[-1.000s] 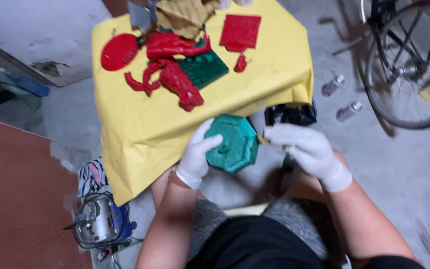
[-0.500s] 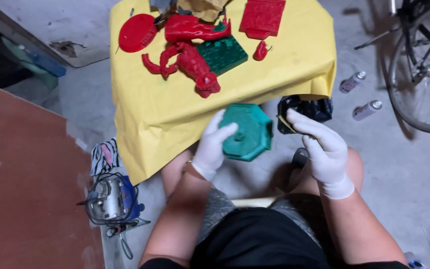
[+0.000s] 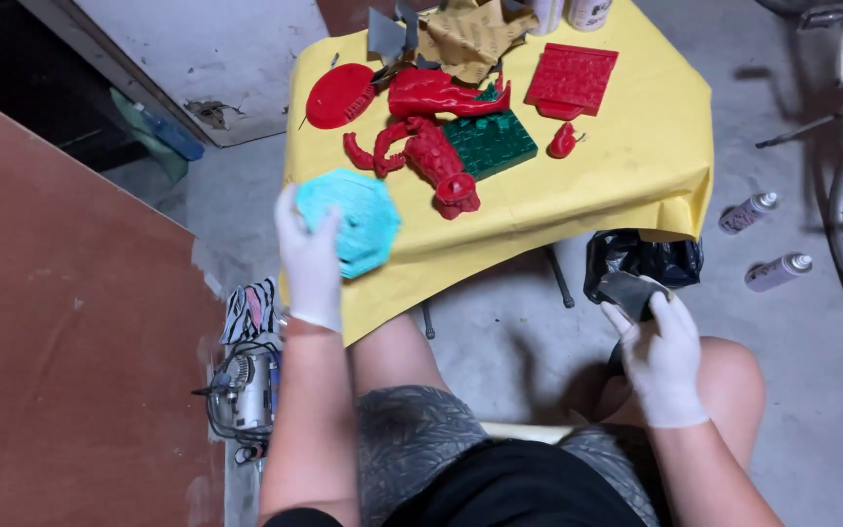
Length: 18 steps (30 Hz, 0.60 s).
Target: Sanding the surfaces of various 3D printed plastic parts to smooth them.
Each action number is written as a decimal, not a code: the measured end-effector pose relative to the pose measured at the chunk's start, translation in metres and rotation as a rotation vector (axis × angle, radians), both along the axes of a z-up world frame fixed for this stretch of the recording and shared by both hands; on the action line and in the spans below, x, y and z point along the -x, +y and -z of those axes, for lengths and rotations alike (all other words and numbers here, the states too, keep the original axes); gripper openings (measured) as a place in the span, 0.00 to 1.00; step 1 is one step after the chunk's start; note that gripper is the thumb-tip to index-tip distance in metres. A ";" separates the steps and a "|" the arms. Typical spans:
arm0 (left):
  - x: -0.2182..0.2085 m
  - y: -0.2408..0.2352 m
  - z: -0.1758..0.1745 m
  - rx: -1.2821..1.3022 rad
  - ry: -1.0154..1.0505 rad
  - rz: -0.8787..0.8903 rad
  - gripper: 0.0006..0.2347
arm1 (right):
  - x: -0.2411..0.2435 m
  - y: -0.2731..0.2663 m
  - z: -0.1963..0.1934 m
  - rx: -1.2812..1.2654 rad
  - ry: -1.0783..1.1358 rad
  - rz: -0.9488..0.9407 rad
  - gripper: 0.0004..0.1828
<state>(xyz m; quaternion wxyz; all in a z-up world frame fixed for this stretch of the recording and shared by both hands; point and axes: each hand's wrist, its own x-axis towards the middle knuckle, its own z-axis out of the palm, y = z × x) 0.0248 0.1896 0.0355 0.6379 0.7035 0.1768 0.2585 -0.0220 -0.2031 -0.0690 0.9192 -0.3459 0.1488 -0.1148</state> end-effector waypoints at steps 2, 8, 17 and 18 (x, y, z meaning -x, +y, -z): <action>-0.031 0.029 0.023 -0.001 0.025 -0.013 0.31 | -0.009 0.004 0.015 -0.047 0.086 -0.007 0.06; -0.072 0.073 0.057 -0.305 0.239 -0.053 0.30 | -0.025 0.008 0.051 -0.148 0.266 -0.029 0.04; -0.088 -0.027 0.005 -1.149 -0.307 -0.033 0.09 | -0.029 0.004 0.068 -0.133 0.301 -0.013 0.06; -0.096 -0.043 -0.002 -1.157 -0.330 0.109 0.07 | -0.032 0.004 0.076 -0.122 0.293 -0.023 0.07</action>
